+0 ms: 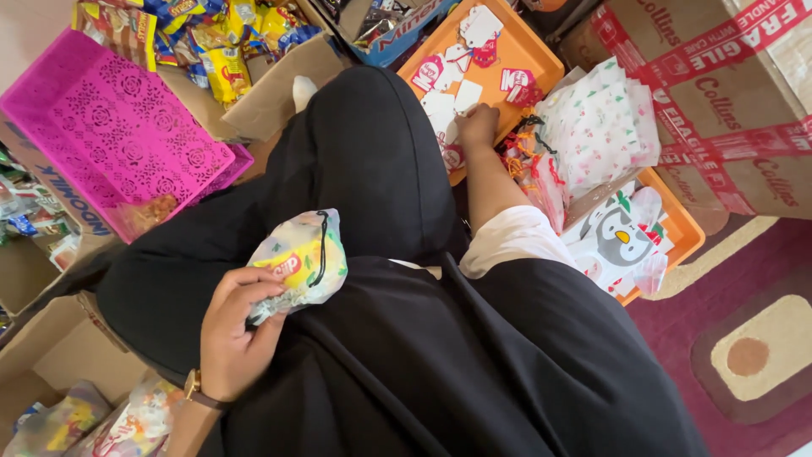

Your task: Packing various small snack items into small white drawstring bags and tying them closed.

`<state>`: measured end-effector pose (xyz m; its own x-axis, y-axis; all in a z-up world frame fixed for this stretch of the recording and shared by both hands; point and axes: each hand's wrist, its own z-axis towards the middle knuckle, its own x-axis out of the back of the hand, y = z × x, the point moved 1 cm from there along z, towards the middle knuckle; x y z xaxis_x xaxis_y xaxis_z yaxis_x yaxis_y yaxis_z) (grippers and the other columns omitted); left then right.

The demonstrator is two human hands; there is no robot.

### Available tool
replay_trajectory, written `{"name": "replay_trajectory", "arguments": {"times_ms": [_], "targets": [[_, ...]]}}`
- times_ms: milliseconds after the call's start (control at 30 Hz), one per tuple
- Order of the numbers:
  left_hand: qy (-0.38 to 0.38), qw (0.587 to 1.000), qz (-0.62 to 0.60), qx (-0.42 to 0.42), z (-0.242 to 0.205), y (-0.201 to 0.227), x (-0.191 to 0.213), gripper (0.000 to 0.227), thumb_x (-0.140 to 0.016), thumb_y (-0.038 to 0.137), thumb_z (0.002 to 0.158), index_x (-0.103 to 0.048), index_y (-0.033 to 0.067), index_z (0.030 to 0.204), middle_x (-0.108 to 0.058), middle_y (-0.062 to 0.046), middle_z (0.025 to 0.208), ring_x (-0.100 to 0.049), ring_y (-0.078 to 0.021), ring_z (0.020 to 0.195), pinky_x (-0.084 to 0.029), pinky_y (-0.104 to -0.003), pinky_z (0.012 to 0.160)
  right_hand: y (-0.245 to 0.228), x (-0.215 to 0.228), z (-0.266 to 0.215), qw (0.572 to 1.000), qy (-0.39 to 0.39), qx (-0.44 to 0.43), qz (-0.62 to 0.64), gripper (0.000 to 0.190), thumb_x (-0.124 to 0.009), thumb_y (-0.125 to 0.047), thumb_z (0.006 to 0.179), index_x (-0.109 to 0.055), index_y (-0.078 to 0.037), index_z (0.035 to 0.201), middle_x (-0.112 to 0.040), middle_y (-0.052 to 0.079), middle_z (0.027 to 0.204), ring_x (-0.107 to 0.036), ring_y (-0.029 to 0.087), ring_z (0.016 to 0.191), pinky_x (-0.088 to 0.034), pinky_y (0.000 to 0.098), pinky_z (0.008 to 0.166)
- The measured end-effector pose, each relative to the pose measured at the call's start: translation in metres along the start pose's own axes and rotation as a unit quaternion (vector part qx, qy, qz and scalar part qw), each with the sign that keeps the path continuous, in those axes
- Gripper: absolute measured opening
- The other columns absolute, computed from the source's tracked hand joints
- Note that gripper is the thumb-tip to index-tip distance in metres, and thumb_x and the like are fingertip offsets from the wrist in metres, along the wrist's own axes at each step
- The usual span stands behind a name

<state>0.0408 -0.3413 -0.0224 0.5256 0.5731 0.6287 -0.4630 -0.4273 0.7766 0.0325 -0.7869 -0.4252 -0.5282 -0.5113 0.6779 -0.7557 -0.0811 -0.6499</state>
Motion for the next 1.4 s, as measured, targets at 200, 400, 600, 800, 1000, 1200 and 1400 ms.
{"name": "replay_trajectory", "arguments": {"times_ms": [200,400,600,800,1000,1200,1400], "targets": [[0.004,1.0,-0.005,0.01,-0.004,-0.001,0.003,0.029,-0.071,-0.005,0.077,-0.064,0.0015,0.104,-0.064,-0.013,0.12,-0.066,-0.0256,0.105,-0.053,-0.034,0.092,-0.014,0.011,-0.015,0.999,-0.012,0.021,-0.024,0.016,-0.061,-0.004,0.092,-0.072,0.007,0.09,-0.065,0.016,0.105,-0.07,0.028,0.087,-0.059,0.032,0.081],[0.004,1.0,-0.028,0.003,-0.007,-0.003,0.004,0.027,-0.07,-0.004,0.077,-0.065,0.0007,0.104,-0.064,-0.012,0.119,-0.066,-0.026,0.106,-0.053,-0.034,0.093,-0.013,0.014,-0.018,0.999,0.033,0.006,0.01,0.014,-0.062,-0.006,0.091,-0.068,0.004,0.099,-0.061,0.019,0.106,-0.069,0.035,0.092,-0.058,0.0394,0.084],[0.008,1.0,-0.022,-0.004,-0.008,-0.004,0.005,0.025,-0.071,-0.002,0.08,-0.064,0.0008,0.103,-0.064,-0.012,0.119,-0.066,-0.0256,0.107,-0.053,-0.034,0.093,0.01,-0.004,0.001,0.998,0.012,0.023,-0.06,0.027,-0.071,-0.016,0.093,-0.071,0.008,0.104,-0.059,0.02,0.111,-0.067,0.035,0.095,-0.056,0.0379,0.088],[0.005,1.0,-0.024,0.0,-0.007,-0.004,0.004,0.026,-0.071,-0.003,0.078,-0.064,0.0011,0.103,-0.064,-0.011,0.12,-0.066,-0.025,0.107,-0.053,-0.034,0.093,-0.002,0.006,-0.007,0.997,-0.024,0.016,-0.071,0.026,-0.058,-0.01,0.097,-0.061,0.009,0.114,-0.063,0.022,0.112,-0.068,0.035,0.1,-0.056,0.0382,0.09],[0.005,1.0,-0.014,0.001,-0.003,0.0,0.003,0.028,-0.072,-0.005,0.077,-0.064,0.0012,0.103,-0.064,-0.012,0.12,-0.066,-0.0252,0.104,-0.053,-0.033,0.091,-0.008,0.011,-0.016,0.996,-0.002,0.046,-0.071,0.026,-0.068,-0.015,0.094,-0.069,0.008,0.106,-0.056,0.022,0.116,-0.067,0.037,0.094,-0.057,0.0404,0.086],[-0.001,1.0,-0.004,-0.002,-0.004,-0.001,0.002,0.027,-0.072,-0.003,0.077,-0.064,0.0013,0.103,-0.064,-0.012,0.119,-0.065,-0.0252,0.105,-0.052,-0.034,0.092,0.027,-0.013,0.011,0.982,-0.014,0.131,-0.133,0.023,-0.061,-0.005,0.089,-0.068,0.008,0.108,-0.057,0.027,0.117,-0.063,0.04,0.1,-0.053,0.0391,0.093],[0.003,1.0,-0.008,-0.002,-0.004,-0.001,0.005,0.027,-0.072,-0.004,0.077,-0.064,0.0006,0.102,-0.064,-0.012,0.119,-0.065,-0.0251,0.105,-0.052,-0.034,0.093,-0.012,0.02,-0.023,0.99,0.009,0.046,0.133,0.009,-0.057,-0.013,0.096,-0.06,-0.006,0.091,-0.072,0.005,0.083,-0.07,0.015,0.073,-0.059,0.0261,0.072]]}}
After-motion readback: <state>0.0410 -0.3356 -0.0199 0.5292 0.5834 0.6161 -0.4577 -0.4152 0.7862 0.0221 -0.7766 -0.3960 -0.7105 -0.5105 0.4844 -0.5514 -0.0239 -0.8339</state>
